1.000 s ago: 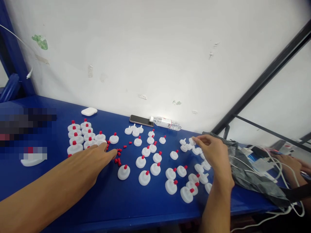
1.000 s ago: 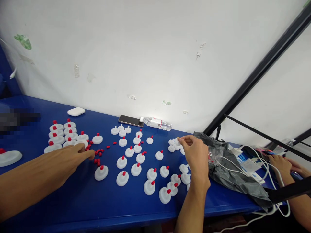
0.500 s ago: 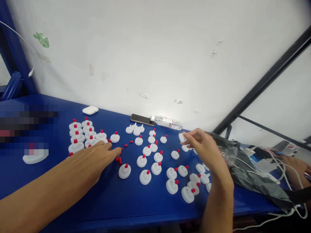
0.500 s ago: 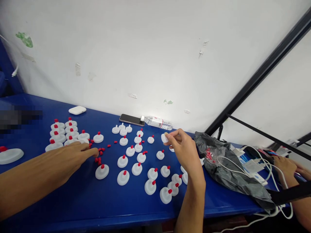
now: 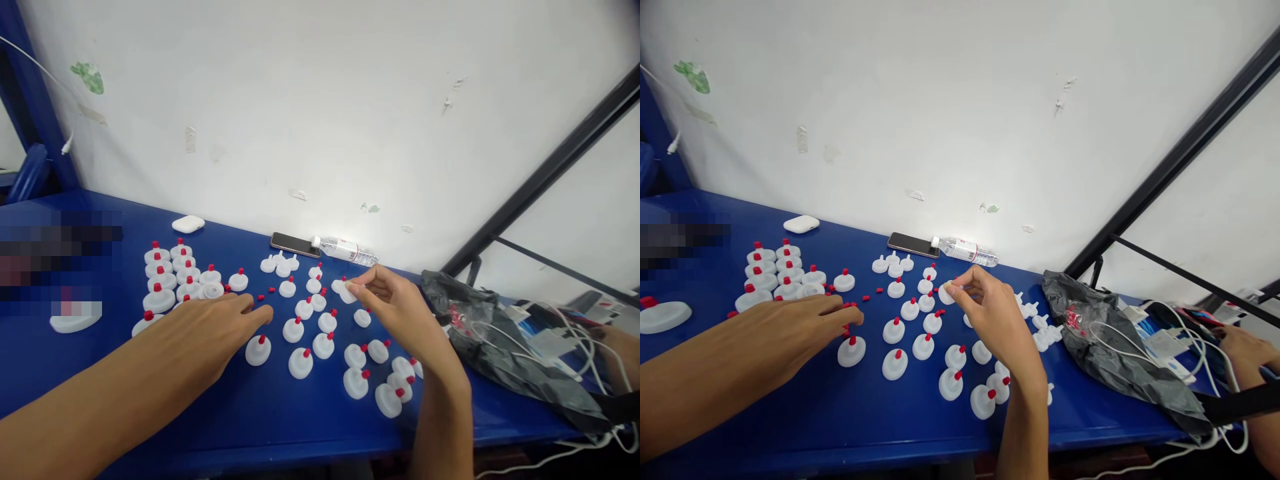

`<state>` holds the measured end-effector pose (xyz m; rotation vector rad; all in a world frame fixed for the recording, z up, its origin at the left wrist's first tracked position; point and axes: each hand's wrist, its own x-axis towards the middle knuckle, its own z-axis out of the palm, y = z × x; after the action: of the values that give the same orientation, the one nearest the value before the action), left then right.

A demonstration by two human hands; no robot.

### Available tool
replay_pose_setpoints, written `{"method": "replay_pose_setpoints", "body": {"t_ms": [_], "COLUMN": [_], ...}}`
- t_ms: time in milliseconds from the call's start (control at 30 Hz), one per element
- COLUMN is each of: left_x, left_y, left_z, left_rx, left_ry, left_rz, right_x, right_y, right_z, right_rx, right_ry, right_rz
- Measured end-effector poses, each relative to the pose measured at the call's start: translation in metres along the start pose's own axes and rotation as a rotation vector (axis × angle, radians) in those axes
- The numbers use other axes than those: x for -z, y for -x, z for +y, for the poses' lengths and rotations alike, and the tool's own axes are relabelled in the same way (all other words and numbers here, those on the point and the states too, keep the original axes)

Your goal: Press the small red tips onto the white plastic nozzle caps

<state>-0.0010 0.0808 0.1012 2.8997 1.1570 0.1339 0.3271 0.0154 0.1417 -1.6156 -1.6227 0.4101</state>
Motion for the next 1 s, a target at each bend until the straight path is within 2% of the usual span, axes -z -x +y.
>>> {"method": "replay_pose_setpoints", "body": {"t_ms": [133, 233, 400, 733, 867, 1000], "left_x": [0.02, 0.026, 0.023, 0.027, 0.031, 0.025], "left_y": [-0.002, -0.009, -0.011, -0.015, -0.014, -0.012], "left_z": [0.018, 0.026, 0.026, 0.028, 0.032, 0.027], "left_rx": [0.036, 0.047, 0.022, 0.026, 0.037, 0.029], "left_ry": [-0.049, -0.051, -0.048, -0.114, -0.107, -0.087], "left_rz": [-0.097, -0.165, -0.161, -0.301, -0.296, -0.269], "right_x": [-0.004, -0.008, -0.013, -0.012, -0.013, -0.013], "right_y": [0.002, 0.004, 0.006, 0.005, 0.006, 0.006], "right_z": [-0.01, -0.021, -0.033, -0.033, -0.034, -0.034], "right_rx": [0.032, 0.056, 0.088, 0.069, 0.079, 0.088], "right_ry": [-0.008, -0.01, -0.052, 0.005, 0.001, 0.007], "right_rz": [-0.014, -0.039, -0.074, -0.074, -0.071, -0.06]}}
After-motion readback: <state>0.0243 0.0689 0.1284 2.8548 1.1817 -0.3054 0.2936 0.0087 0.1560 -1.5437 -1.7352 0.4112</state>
